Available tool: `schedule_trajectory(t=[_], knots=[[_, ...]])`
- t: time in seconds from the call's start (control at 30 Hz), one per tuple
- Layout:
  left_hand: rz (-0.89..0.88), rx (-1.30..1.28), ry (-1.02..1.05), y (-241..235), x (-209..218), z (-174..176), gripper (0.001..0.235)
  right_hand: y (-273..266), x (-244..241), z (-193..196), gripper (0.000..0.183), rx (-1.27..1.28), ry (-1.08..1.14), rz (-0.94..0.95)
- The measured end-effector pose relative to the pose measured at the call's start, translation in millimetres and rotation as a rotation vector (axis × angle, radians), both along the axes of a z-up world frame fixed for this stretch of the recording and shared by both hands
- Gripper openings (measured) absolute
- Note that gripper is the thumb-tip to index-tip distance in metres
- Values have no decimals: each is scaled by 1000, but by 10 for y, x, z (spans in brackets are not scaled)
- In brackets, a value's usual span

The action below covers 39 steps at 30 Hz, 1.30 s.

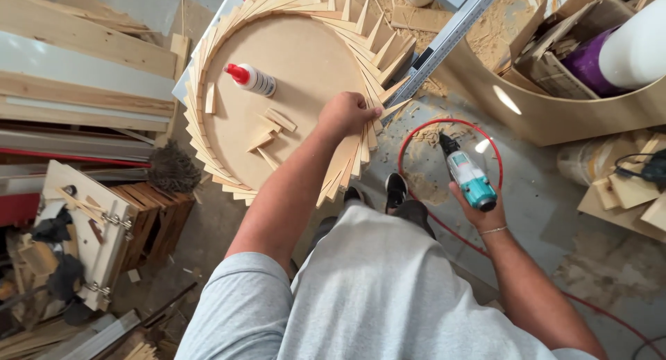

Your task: Assembling a circular wooden decorative piece by gluing and nailing small wooden slats

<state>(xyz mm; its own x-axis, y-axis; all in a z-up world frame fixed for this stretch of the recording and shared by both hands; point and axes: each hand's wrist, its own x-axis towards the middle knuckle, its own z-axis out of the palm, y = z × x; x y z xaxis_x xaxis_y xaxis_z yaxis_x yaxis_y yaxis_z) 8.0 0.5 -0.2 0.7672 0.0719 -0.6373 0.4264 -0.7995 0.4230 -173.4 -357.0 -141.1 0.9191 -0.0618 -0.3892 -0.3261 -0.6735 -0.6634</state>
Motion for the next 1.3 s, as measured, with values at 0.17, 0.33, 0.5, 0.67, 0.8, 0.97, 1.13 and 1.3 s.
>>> schedule_trajectory(t=[0.17,0.33,0.5,0.67,0.8,0.97,1.13,1.3], knots=[[8,-55,-26,172,-146,-404,23,0,655,410,57,-34,96,-110],[112,-174,-195,273,-623,-53,28,261,1454,1311,87,-68,0,-113],[255,-210,-164,305,-1333,581,36,532,2243,1486,79,-269,-441,174],[301,-122,-267,489,-2034,453,52,1006,3217,1391,99,-409,-382,356],[402,-76,-323,626,-2432,466,49,1203,3901,837,99,-734,-453,572],[551,-11,-366,873,-2796,441,46,1505,4322,341,83,-918,-519,561],[702,9,-340,945,-3036,502,47,1660,4377,135,83,-1013,-513,537],[661,34,-314,931,-2954,498,43,1742,4280,292,83,-1122,-426,587]])
